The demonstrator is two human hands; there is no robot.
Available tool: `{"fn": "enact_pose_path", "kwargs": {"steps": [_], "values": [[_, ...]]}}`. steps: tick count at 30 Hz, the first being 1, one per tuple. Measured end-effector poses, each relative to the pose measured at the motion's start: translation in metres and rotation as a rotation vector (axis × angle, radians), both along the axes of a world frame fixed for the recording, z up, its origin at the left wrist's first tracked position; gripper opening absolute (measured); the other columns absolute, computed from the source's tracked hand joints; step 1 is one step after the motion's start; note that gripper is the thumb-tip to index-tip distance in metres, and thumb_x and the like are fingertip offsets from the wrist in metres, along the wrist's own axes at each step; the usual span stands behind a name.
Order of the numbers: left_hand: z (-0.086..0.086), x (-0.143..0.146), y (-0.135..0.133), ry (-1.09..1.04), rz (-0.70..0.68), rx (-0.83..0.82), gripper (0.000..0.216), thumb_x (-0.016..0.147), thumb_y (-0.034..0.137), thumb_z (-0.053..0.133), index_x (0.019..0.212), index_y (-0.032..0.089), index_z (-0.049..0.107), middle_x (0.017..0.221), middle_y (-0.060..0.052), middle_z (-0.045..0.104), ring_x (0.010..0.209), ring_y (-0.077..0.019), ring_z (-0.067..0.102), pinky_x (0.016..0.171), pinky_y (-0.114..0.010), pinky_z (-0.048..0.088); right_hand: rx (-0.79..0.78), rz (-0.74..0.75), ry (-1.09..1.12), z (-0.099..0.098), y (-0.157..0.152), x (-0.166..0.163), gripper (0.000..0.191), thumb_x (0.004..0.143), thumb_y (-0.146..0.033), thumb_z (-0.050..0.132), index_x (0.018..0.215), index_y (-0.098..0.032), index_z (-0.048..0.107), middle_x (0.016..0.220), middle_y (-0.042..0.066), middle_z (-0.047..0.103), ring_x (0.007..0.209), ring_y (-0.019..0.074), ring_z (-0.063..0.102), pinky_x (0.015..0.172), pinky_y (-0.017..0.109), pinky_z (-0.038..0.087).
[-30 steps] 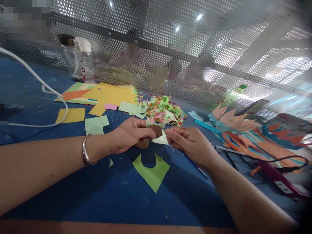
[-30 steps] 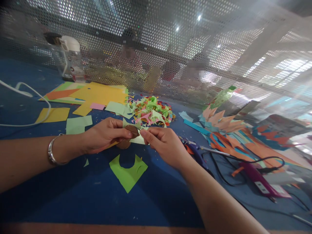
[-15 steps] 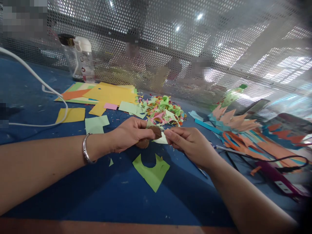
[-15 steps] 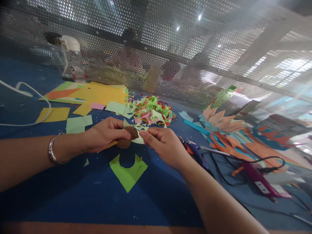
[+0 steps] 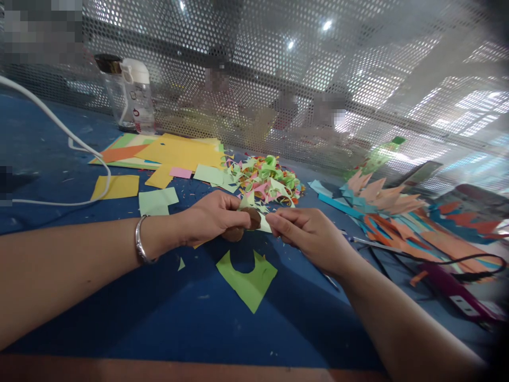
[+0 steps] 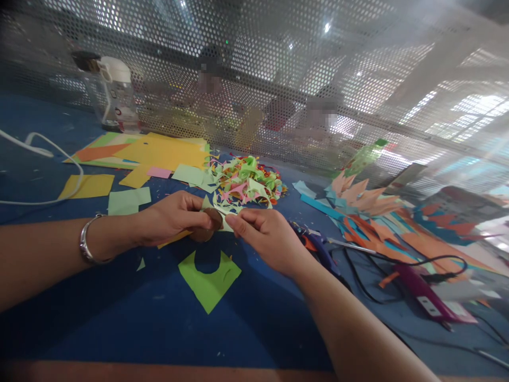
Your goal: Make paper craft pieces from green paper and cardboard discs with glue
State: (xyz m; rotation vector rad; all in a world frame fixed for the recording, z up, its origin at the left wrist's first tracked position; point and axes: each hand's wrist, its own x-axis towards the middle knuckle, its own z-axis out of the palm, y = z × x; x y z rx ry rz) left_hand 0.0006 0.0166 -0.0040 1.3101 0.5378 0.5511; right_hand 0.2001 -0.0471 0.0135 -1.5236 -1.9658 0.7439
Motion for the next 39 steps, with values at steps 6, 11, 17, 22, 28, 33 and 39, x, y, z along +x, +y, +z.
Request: {"fn": "enact_pose_path", "kwargs": {"steps": [6,11,17,22,28,33,39], "values": [[0.000,-0.001,0.000,0.028,0.010,0.017,0.011,0.064,0.018,0.062,0.056,0.015,0.055,0.055,0.004,0.039,0.050,-0.0067,0.030,0.053,-0.028,0.020,-0.008,-0.004,-0.009,0.002,0.000,-0.003,0.049,0.092,-0.059,0.050,0.062,-0.020,0.049,0.054,-0.006,0.032,0.049,0.0093,0.028,0.047,0.026,0.023],[-0.001,-0.002,0.001,0.032,-0.012,0.034,0.012,0.065,0.019,0.062,0.056,0.015,0.055,0.056,0.004,0.040,0.051,-0.0069,0.028,0.053,-0.027,0.020,-0.018,-0.008,-0.013,0.003,-0.001,-0.004,0.050,0.091,-0.061,0.051,0.062,-0.020,0.050,0.054,-0.005,0.032,0.049,0.0095,0.029,0.046,0.026,0.023],[0.001,-0.002,0.000,0.075,0.019,0.022,0.006,0.063,0.016,0.061,0.059,0.014,0.060,0.056,0.003,0.042,0.052,-0.0074,0.030,0.054,-0.028,0.020,-0.008,0.009,-0.019,0.001,0.000,-0.001,0.048,0.092,-0.058,0.050,0.063,-0.020,0.051,0.055,-0.005,0.033,0.049,0.0096,0.030,0.048,0.026,0.024],[0.002,-0.002,0.000,0.014,-0.019,-0.033,0.005,0.064,0.015,0.061,0.060,0.013,0.060,0.056,0.005,0.038,0.051,-0.0062,0.027,0.055,-0.028,0.017,-0.012,-0.004,-0.031,0.002,0.001,-0.001,0.051,0.090,-0.062,0.050,0.061,-0.020,0.049,0.055,-0.005,0.034,0.050,0.0098,0.032,0.048,0.026,0.025],[0.001,-0.001,0.001,0.012,0.015,-0.048,0.009,0.066,0.015,0.064,0.059,0.013,0.059,0.053,0.005,0.041,0.050,-0.0064,0.032,0.054,-0.029,0.018,-0.038,-0.055,-0.006,0.003,0.001,0.001,0.049,0.088,-0.064,0.052,0.065,-0.020,0.050,0.054,-0.006,0.032,0.050,0.0096,0.028,0.048,0.026,0.021],[-0.005,-0.001,0.004,0.000,0.009,-0.072,0.010,0.069,0.016,0.063,0.060,0.013,0.060,0.054,0.004,0.043,0.050,-0.0068,0.032,0.054,-0.029,0.019,-0.020,-0.108,0.082,0.000,0.002,-0.001,0.044,0.080,-0.060,0.064,0.069,-0.019,0.056,0.057,-0.005,0.039,0.051,0.0092,0.031,0.048,0.025,0.022],[-0.002,-0.002,0.000,0.040,-0.046,0.047,0.023,0.071,0.013,0.061,0.052,0.016,0.047,0.055,0.006,0.033,0.052,-0.0063,0.023,0.055,-0.029,0.015,0.094,-0.079,0.157,-0.007,0.001,-0.014,0.025,0.080,-0.043,0.067,0.082,-0.018,0.065,0.060,-0.004,0.049,0.049,0.0084,0.036,0.047,0.024,0.027]]}}
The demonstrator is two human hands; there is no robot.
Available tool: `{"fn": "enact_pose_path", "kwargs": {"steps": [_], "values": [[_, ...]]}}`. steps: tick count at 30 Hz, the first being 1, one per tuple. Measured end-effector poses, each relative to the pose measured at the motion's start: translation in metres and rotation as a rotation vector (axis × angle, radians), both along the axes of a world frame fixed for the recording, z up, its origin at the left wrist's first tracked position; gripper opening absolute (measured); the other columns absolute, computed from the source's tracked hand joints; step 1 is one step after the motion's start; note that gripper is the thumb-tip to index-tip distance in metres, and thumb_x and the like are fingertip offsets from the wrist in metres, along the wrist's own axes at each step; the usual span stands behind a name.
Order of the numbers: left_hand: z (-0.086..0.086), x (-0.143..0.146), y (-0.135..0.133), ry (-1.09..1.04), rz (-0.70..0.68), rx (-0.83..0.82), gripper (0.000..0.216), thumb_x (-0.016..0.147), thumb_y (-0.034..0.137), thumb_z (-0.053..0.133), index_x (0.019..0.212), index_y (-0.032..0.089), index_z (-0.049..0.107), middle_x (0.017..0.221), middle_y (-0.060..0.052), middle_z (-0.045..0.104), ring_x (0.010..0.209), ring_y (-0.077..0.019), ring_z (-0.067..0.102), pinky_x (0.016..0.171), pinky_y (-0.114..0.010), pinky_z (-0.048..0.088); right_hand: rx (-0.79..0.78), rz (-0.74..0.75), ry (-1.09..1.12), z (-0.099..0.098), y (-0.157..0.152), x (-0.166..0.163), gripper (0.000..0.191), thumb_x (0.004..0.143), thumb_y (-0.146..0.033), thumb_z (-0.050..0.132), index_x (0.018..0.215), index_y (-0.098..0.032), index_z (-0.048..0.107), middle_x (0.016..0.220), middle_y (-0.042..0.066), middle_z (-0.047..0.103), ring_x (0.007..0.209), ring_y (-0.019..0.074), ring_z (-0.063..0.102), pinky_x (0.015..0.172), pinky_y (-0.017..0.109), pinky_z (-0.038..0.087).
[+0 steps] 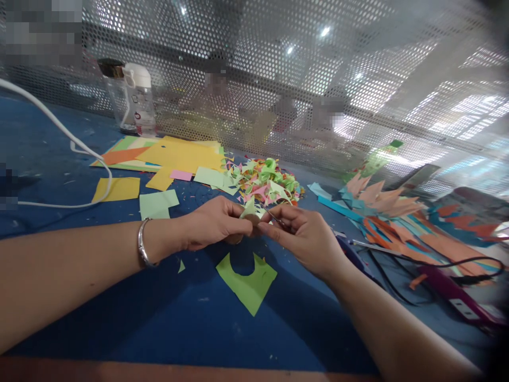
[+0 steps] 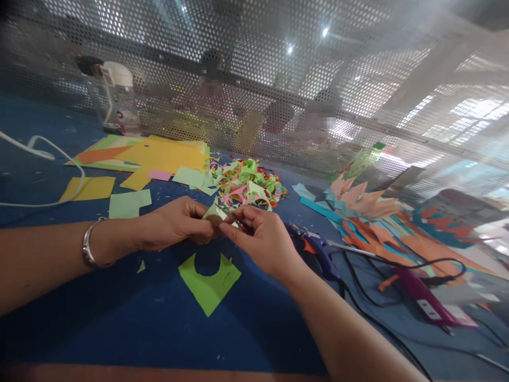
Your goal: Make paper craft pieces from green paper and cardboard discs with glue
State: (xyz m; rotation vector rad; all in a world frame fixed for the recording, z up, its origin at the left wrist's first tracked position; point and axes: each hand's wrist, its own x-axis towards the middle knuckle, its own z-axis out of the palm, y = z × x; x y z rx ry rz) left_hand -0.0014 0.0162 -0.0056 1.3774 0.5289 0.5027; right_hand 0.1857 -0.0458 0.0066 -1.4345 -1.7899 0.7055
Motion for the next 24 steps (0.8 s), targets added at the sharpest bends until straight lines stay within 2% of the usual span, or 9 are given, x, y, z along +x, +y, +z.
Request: {"fn": "enact_pose_path", "kwargs": {"steps": [4,9,13,16,19,21,24], "values": [[0.002,0.002,-0.004,0.000,0.026,-0.038,0.025,0.070,0.016,0.066,0.054,0.016,0.047,0.055,0.007,0.035,0.052,-0.0056,0.024,0.053,-0.028,0.015,0.036,0.012,0.016,-0.002,0.000,-0.003,0.019,0.081,-0.036,0.065,0.077,-0.018,0.063,0.055,-0.006,0.042,0.048,0.0079,0.033,0.045,0.023,0.025],[-0.003,0.004,-0.005,-0.101,0.141,-0.109,0.026,0.068,0.026,0.079,0.067,0.015,0.055,0.054,0.008,0.040,0.049,-0.0050,0.033,0.051,-0.025,0.022,0.089,-0.043,0.067,0.000,0.000,-0.002,0.020,0.080,-0.036,0.065,0.076,-0.017,0.061,0.058,-0.005,0.044,0.049,0.0080,0.034,0.046,0.023,0.027],[-0.004,0.005,-0.008,-0.115,0.214,-0.083,0.030,0.072,0.037,0.079,0.076,0.015,0.059,0.065,0.003,0.056,0.052,-0.0049,0.044,0.052,-0.022,0.031,0.117,-0.064,0.095,0.002,-0.001,-0.004,0.022,0.080,-0.037,0.067,0.078,-0.017,0.062,0.061,-0.004,0.049,0.052,0.0089,0.038,0.047,0.023,0.031],[-0.003,0.005,-0.009,-0.108,0.230,-0.053,0.026,0.075,0.034,0.075,0.079,0.015,0.059,0.073,0.000,0.064,0.054,-0.0057,0.049,0.052,-0.021,0.034,0.089,-0.036,0.111,0.001,-0.001,-0.002,0.027,0.083,-0.043,0.067,0.077,-0.017,0.062,0.063,-0.003,0.050,0.053,0.0089,0.039,0.049,0.024,0.031],[-0.001,0.005,-0.006,-0.115,0.278,-0.027,0.018,0.076,0.027,0.072,0.078,0.015,0.059,0.067,0.001,0.062,0.053,-0.0066,0.051,0.051,-0.021,0.036,0.032,-0.011,0.133,-0.002,-0.001,0.003,0.038,0.089,-0.054,0.060,0.077,-0.018,0.062,0.057,-0.006,0.039,0.049,0.0077,0.030,0.045,0.023,0.024],[-0.001,0.004,-0.003,-0.103,0.339,0.031,0.015,0.076,0.025,0.071,0.077,0.015,0.060,0.068,0.000,0.063,0.060,-0.0087,0.057,0.057,-0.022,0.040,-0.002,-0.006,0.153,-0.005,0.000,0.007,0.044,0.092,-0.059,0.053,0.078,-0.018,0.062,0.054,-0.007,0.032,0.047,0.0075,0.025,0.044,0.024,0.019],[-0.001,0.003,-0.001,-0.100,0.382,0.093,0.014,0.077,0.025,0.070,0.077,0.014,0.061,0.070,-0.001,0.065,0.068,-0.0104,0.061,0.062,-0.023,0.043,-0.064,-0.013,0.171,-0.008,0.000,0.010,0.048,0.093,-0.062,0.050,0.078,-0.018,0.062,0.052,-0.008,0.029,0.046,0.0073,0.023,0.043,0.024,0.017]]}}
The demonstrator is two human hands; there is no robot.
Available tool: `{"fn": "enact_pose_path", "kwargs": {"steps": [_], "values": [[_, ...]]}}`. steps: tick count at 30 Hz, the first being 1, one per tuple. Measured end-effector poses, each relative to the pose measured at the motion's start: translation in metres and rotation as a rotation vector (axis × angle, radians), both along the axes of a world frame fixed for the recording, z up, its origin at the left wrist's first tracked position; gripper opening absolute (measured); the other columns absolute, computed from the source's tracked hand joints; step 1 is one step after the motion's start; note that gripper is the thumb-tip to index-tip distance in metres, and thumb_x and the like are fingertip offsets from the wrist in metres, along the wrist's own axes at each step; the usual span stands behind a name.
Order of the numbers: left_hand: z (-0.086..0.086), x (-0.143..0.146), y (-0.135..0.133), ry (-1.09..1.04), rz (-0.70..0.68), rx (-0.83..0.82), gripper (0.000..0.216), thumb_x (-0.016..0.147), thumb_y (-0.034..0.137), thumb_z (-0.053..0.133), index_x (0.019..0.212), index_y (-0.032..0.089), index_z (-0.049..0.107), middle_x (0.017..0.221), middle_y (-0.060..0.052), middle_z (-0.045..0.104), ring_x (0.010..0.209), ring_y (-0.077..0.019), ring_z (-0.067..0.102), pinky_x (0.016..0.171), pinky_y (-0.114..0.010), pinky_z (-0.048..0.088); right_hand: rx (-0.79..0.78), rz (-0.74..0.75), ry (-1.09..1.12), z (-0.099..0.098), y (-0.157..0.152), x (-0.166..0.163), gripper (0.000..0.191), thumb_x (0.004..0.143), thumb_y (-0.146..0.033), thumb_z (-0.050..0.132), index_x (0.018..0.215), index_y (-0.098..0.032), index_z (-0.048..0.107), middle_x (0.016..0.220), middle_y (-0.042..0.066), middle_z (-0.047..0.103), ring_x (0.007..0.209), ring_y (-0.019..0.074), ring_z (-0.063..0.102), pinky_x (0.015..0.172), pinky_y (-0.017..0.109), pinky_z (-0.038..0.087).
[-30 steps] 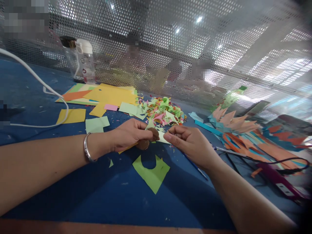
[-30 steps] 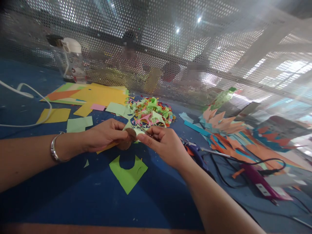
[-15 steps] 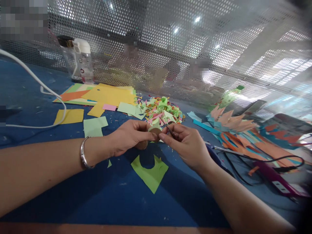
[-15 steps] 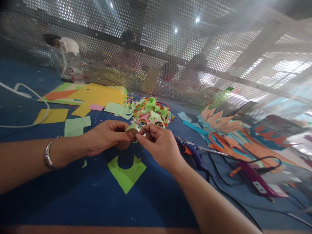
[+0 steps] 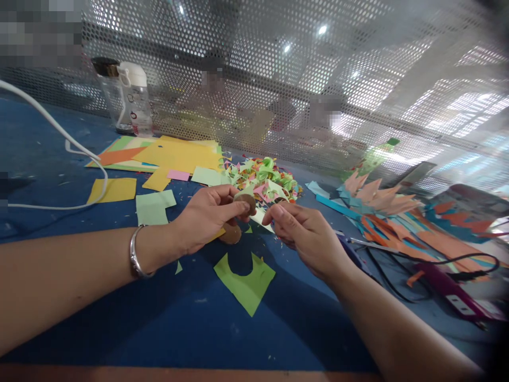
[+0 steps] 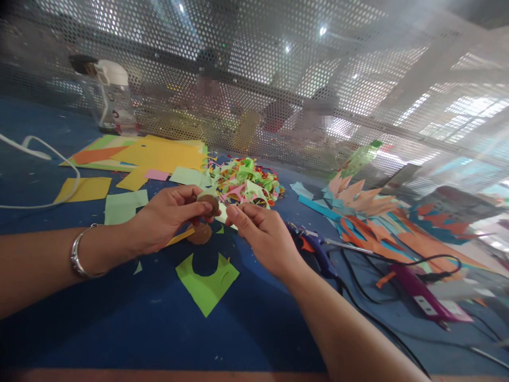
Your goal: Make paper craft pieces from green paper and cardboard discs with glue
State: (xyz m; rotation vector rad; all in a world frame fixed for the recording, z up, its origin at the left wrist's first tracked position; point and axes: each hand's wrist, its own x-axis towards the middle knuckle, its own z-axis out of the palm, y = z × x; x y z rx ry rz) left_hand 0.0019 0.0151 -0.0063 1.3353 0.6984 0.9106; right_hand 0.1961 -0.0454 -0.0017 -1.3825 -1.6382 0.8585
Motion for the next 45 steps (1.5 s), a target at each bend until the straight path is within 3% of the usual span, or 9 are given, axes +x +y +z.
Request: {"fn": "enact_pose_path", "kwargs": {"steps": [8,13,16,19,24,33,45], "values": [[0.001,0.000,-0.003,-0.035,-0.028,-0.018,0.016,0.076,0.027,0.072,0.078,0.014,0.062,0.070,-0.001,0.065,0.067,-0.0103,0.061,0.060,-0.022,0.042,-0.066,0.026,0.002,0.002,-0.001,-0.001,0.051,0.090,-0.065,0.051,0.072,-0.018,0.059,0.049,-0.009,0.026,0.045,0.0075,0.021,0.043,0.025,0.016],[-0.001,-0.001,-0.004,-0.071,-0.139,-0.127,0.020,0.076,0.028,0.073,0.077,0.015,0.058,0.067,0.000,0.065,0.052,-0.0066,0.052,0.051,-0.021,0.037,-0.059,0.030,-0.017,0.004,0.000,-0.002,0.052,0.090,-0.066,0.051,0.070,-0.018,0.058,0.049,-0.009,0.025,0.046,0.0076,0.021,0.042,0.024,0.016],[-0.001,-0.001,-0.006,-0.037,-0.180,-0.126,0.019,0.077,0.029,0.073,0.080,0.016,0.059,0.071,-0.002,0.069,0.058,-0.0090,0.059,0.052,-0.020,0.040,-0.044,0.029,-0.046,0.005,-0.001,-0.003,0.052,0.090,-0.065,0.051,0.069,-0.018,0.058,0.049,-0.009,0.026,0.045,0.0073,0.022,0.042,0.023,0.017],[0.001,-0.002,-0.009,0.027,-0.182,-0.104,0.019,0.078,0.031,0.073,0.081,0.016,0.061,0.076,-0.004,0.073,0.070,-0.0118,0.067,0.057,-0.019,0.045,-0.052,0.043,-0.046,0.006,-0.003,-0.003,0.051,0.091,-0.063,0.051,0.067,-0.018,0.056,0.050,-0.009,0.025,0.045,0.0071,0.020,0.042,0.023,0.017],[0.002,-0.001,-0.011,0.041,-0.170,-0.107,0.020,0.077,0.031,0.074,0.078,0.017,0.060,0.075,-0.003,0.073,0.069,-0.0113,0.068,0.058,-0.019,0.046,-0.055,0.050,-0.050,0.005,-0.003,-0.001,0.049,0.092,-0.061,0.052,0.067,-0.019,0.055,0.050,-0.008,0.026,0.045,0.0075,0.022,0.042,0.023,0.016],[-0.003,-0.002,-0.004,-0.081,-0.194,-0.117,0.019,0.075,0.029,0.076,0.075,0.014,0.065,0.065,0.000,0.064,0.054,-0.0070,0.053,0.052,-0.021,0.039,-0.066,0.034,-0.059,0.010,-0.004,-0.001,0.051,0.091,-0.063,0.052,0.065,-0.019,0.054,0.050,-0.008,0.025,0.045,0.0073,0.019,0.042,0.024,0.015],[-0.002,-0.003,-0.005,-0.053,-0.214,-0.121,0.019,0.074,0.029,0.077,0.078,0.013,0.068,0.069,-0.002,0.065,0.058,-0.0077,0.055,0.054,-0.020,0.041,-0.067,0.054,-0.058,0.011,-0.004,-0.001,0.050,0.091,-0.062,0.052,0.065,-0.019,0.053,0.051,-0.008,0.028,0.045,0.0072,0.021,0.041,0.024,0.015]]}}
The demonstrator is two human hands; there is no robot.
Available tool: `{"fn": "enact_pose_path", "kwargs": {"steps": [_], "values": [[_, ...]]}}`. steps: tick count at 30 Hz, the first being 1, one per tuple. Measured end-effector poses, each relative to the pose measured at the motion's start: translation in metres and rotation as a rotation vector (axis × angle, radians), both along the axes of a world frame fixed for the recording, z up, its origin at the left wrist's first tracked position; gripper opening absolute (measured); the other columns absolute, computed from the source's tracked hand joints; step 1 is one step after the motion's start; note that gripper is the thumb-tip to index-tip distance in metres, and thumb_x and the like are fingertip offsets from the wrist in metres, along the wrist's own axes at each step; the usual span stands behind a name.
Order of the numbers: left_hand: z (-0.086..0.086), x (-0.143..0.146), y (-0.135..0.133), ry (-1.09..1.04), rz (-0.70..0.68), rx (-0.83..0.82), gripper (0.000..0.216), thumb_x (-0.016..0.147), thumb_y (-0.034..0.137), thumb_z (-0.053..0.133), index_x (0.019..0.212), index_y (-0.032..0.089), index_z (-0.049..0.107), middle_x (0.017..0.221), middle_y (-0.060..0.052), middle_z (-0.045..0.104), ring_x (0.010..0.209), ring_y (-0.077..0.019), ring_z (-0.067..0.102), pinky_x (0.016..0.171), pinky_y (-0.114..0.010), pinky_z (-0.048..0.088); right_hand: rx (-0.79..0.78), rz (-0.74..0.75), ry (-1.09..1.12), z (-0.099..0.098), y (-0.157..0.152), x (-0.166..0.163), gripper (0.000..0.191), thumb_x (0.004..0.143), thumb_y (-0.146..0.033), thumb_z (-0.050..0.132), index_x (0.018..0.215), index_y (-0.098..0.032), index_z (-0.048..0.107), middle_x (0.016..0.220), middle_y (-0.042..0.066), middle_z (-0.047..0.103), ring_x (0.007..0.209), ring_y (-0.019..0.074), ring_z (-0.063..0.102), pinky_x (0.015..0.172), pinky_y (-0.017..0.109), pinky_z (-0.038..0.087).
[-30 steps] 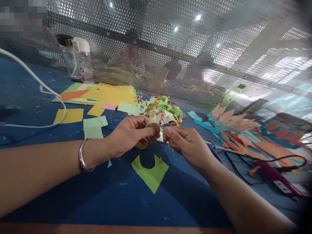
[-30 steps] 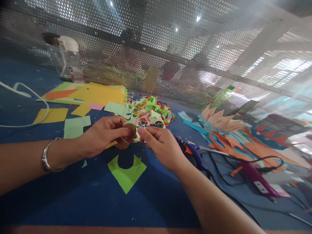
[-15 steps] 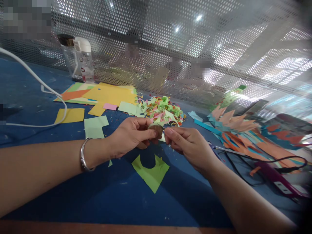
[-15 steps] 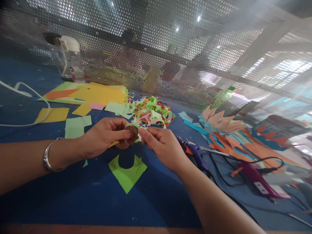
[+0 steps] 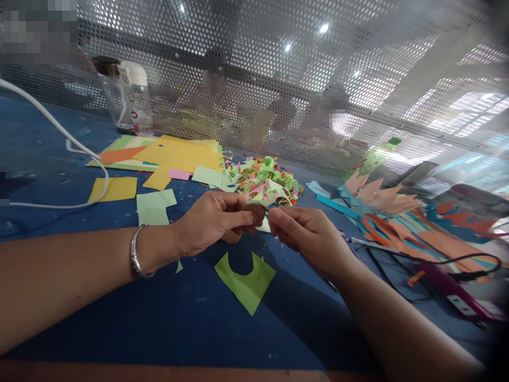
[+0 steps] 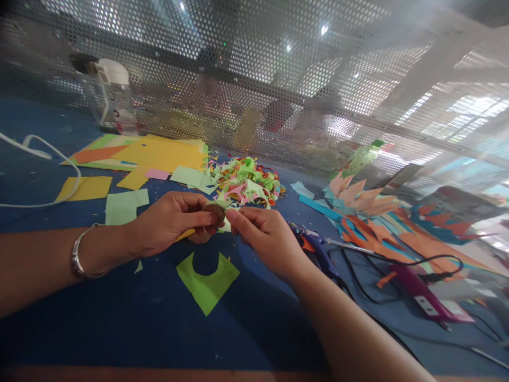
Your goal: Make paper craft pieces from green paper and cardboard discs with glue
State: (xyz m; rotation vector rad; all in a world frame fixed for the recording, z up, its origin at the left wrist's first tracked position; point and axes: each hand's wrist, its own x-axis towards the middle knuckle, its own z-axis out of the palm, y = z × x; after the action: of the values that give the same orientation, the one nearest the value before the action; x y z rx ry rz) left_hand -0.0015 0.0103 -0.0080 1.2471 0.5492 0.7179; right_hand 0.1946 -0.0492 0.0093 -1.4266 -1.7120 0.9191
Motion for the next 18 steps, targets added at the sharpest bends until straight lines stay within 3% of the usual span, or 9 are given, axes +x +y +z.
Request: {"fn": "enact_pose_path", "kwargs": {"steps": [8,18], "values": [[-0.0021,0.0007,0.0014,-0.024,-0.010,-0.007,0.021,0.073,0.031,0.079,0.076,0.013,0.067,0.067,-0.001,0.063,0.056,-0.0077,0.054,0.053,-0.021,0.040,0.021,-0.008,-0.064,0.0004,-0.0006,0.0024,0.051,0.091,-0.063,0.050,0.065,-0.019,0.053,0.050,-0.008,0.028,0.045,0.0075,0.022,0.042,0.024,0.016],[0.0006,0.0028,0.0007,-0.039,0.012,-0.047,0.017,0.073,0.026,0.077,0.075,0.012,0.067,0.056,0.002,0.052,0.051,-0.0064,0.044,0.048,-0.021,0.029,0.007,-0.021,-0.092,0.0019,0.0008,0.0056,0.052,0.091,-0.064,0.050,0.064,-0.019,0.053,0.048,-0.008,0.029,0.043,0.0075,0.022,0.042,0.024,0.017]]}}
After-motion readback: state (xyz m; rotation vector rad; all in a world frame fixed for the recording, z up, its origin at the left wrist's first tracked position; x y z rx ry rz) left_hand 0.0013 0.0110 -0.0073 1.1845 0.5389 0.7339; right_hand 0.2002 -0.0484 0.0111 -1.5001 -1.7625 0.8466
